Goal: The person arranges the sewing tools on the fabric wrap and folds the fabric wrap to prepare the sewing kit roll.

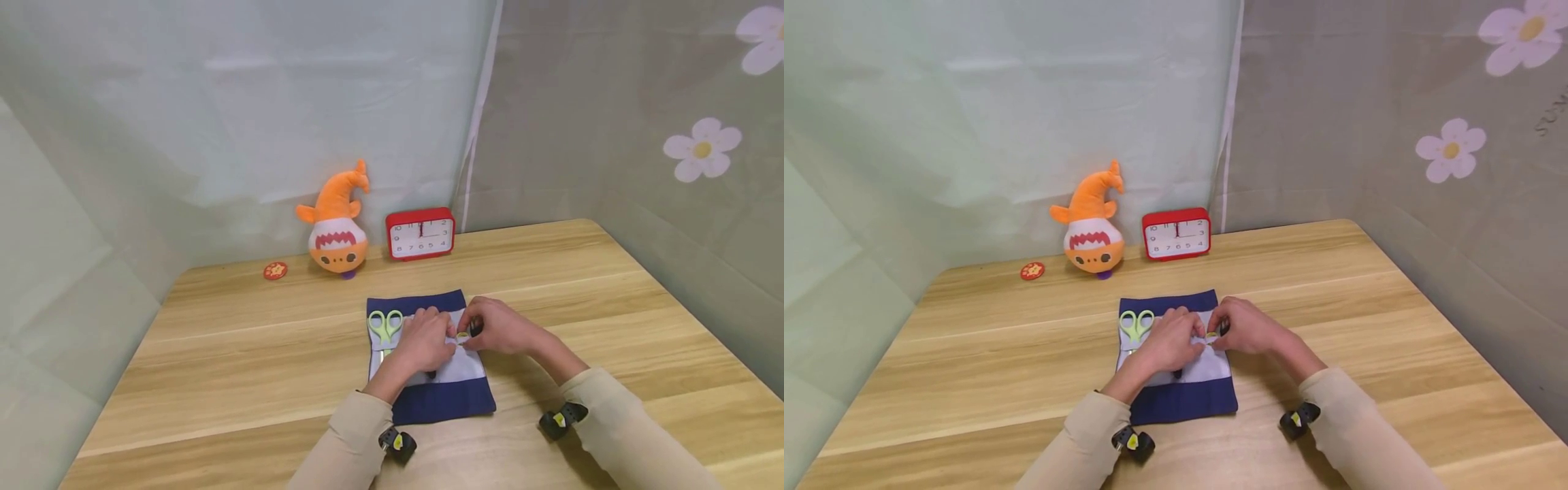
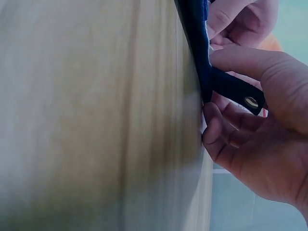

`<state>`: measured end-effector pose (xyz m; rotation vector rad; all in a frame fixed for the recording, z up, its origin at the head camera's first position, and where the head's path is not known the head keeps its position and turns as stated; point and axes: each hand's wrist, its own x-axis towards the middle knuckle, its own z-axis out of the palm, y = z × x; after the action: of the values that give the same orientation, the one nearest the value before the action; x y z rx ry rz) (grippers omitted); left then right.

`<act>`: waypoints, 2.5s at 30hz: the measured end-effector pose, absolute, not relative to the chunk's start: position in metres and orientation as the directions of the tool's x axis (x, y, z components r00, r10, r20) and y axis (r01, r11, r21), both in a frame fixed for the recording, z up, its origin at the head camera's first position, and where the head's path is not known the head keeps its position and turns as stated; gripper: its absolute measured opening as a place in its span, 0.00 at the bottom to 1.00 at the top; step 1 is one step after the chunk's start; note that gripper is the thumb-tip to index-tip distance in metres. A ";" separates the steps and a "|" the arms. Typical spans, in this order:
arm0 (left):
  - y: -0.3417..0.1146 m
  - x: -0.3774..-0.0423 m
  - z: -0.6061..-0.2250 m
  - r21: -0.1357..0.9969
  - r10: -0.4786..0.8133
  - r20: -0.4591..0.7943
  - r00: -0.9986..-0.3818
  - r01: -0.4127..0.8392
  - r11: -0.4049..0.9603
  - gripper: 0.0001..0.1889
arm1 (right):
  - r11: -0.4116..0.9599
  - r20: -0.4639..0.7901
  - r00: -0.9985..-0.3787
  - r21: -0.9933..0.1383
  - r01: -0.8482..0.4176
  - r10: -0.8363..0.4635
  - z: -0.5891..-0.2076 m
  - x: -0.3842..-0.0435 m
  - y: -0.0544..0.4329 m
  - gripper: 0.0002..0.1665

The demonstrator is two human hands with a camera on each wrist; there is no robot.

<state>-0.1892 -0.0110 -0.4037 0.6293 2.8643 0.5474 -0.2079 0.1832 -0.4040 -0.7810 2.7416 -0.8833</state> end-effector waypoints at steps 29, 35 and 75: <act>-0.012 -0.191 -0.405 0.371 0.461 -0.058 -0.886 0.410 0.833 0.04 | 0.661 -0.012 -0.829 -0.610 -0.437 -0.558 -0.402 -0.207 0.188 0.12; -0.012 -0.190 -0.405 0.370 0.456 -0.068 -0.888 0.402 0.838 0.04 | 0.669 -0.031 -0.843 -0.624 -0.404 -0.538 -0.399 -0.206 0.188 0.15; -0.134 -0.251 -0.394 0.403 0.327 -0.027 -0.945 0.289 0.868 0.12 | 0.663 -0.043 -0.710 -0.400 -0.633 -0.703 -0.385 -0.117 0.176 0.13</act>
<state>-0.2507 -0.1339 -0.3936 0.4865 2.9450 0.6138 -0.1171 0.1760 -0.3853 -1.0913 2.6849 -0.5358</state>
